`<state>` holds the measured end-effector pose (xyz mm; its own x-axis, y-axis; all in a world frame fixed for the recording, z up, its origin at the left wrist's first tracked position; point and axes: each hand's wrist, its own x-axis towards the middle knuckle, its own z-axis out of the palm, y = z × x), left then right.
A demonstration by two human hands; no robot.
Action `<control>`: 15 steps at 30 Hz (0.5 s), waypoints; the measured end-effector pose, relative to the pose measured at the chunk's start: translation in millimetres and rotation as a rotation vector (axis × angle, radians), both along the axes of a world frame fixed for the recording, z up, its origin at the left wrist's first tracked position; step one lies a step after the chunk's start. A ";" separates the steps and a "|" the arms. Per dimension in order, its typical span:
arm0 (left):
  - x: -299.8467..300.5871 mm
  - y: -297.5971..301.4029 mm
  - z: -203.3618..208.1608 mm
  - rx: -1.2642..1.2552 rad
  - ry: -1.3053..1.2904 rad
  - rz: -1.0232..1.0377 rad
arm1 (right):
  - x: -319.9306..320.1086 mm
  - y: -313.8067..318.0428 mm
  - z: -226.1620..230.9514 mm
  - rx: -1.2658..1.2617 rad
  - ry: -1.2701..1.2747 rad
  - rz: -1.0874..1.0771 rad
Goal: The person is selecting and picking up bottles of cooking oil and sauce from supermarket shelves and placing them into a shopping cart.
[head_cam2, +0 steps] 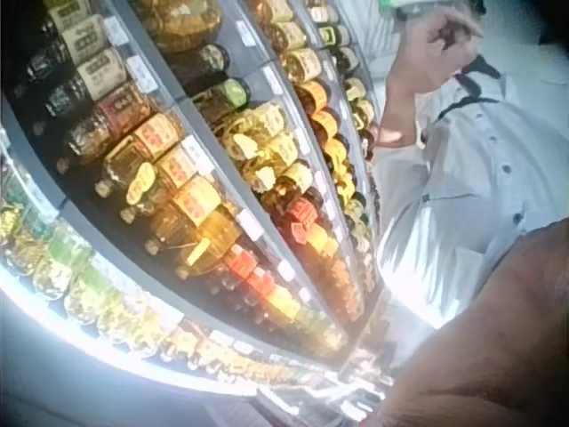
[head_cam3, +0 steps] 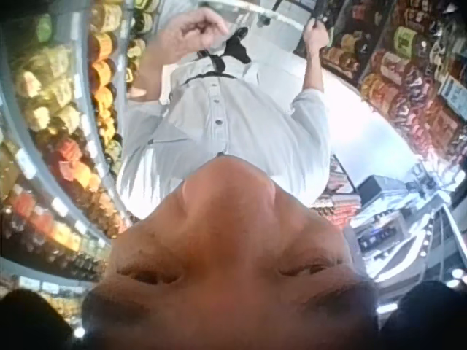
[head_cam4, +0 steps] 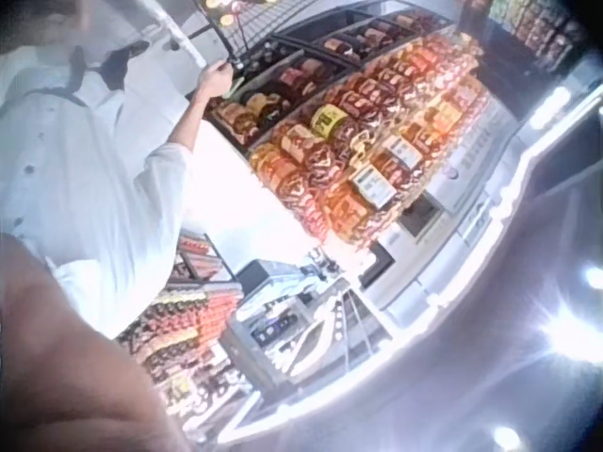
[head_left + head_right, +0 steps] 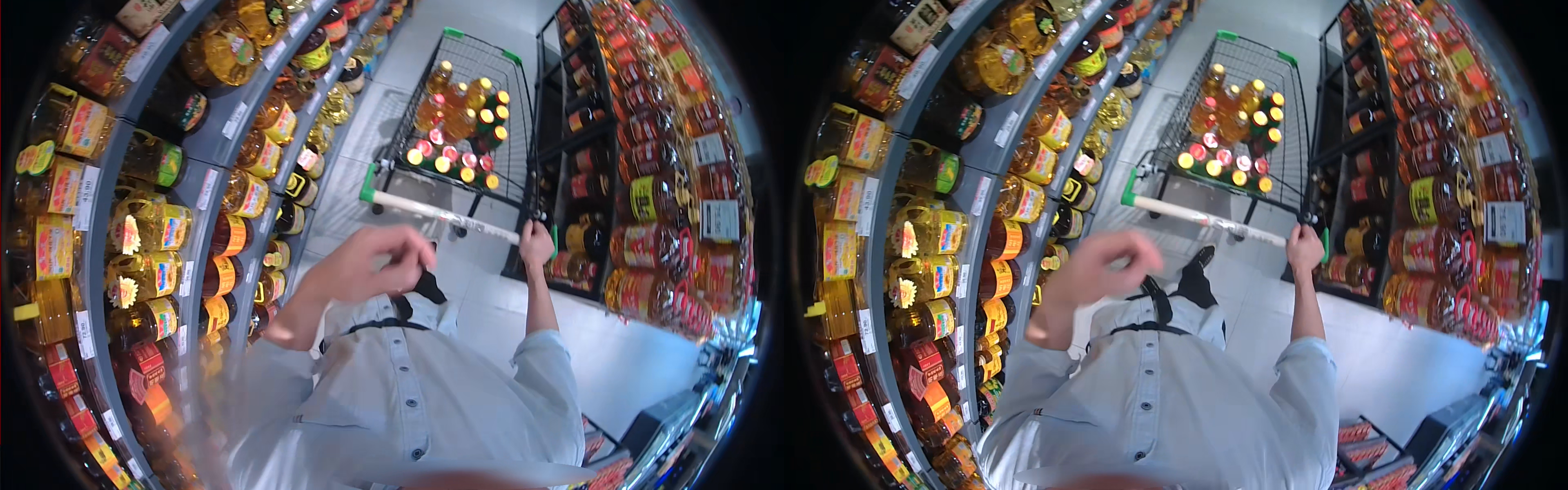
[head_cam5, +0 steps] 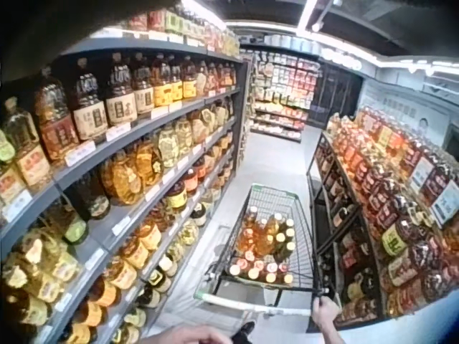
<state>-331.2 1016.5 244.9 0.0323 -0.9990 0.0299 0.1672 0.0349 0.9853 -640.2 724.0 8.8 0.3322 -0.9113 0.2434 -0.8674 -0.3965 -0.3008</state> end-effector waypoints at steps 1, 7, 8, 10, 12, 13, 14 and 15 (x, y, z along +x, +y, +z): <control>5.4 28.8 56.3 0.040 -0.001 -0.144 | -3.1 2.3 0.2 -0.006 0.001 -0.001; -26.0 76.3 125.4 -0.831 0.522 -0.467 | -10.7 15.2 2.8 -0.052 -0.007 0.045; -36.4 79.8 126.6 -0.832 0.525 -0.460 | -14.4 16.4 2.3 -0.053 -0.012 0.045; -54.7 83.6 128.9 -0.895 0.653 -0.313 | -18.4 17.2 1.8 -0.055 -0.014 0.052; -65.1 81.7 142.0 -0.900 0.656 -0.347 | -16.2 20.2 1.6 -0.075 -0.020 0.043; -72.1 86.3 146.7 -0.800 0.713 -0.302 | -18.4 24.0 3.4 -0.065 0.003 0.035; -78.5 89.7 152.4 -0.699 0.766 -0.264 | -19.3 24.5 2.7 -0.066 0.008 0.037; -82.7 89.2 155.8 -0.678 0.774 -0.272 | -21.0 25.4 2.4 -0.057 0.009 0.035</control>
<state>-413.9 1105.7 400.7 0.0589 -0.7578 0.6498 0.8245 0.4039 0.3963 -661.2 749.4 11.2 0.3662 -0.8836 0.2917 -0.8550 -0.4432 -0.2693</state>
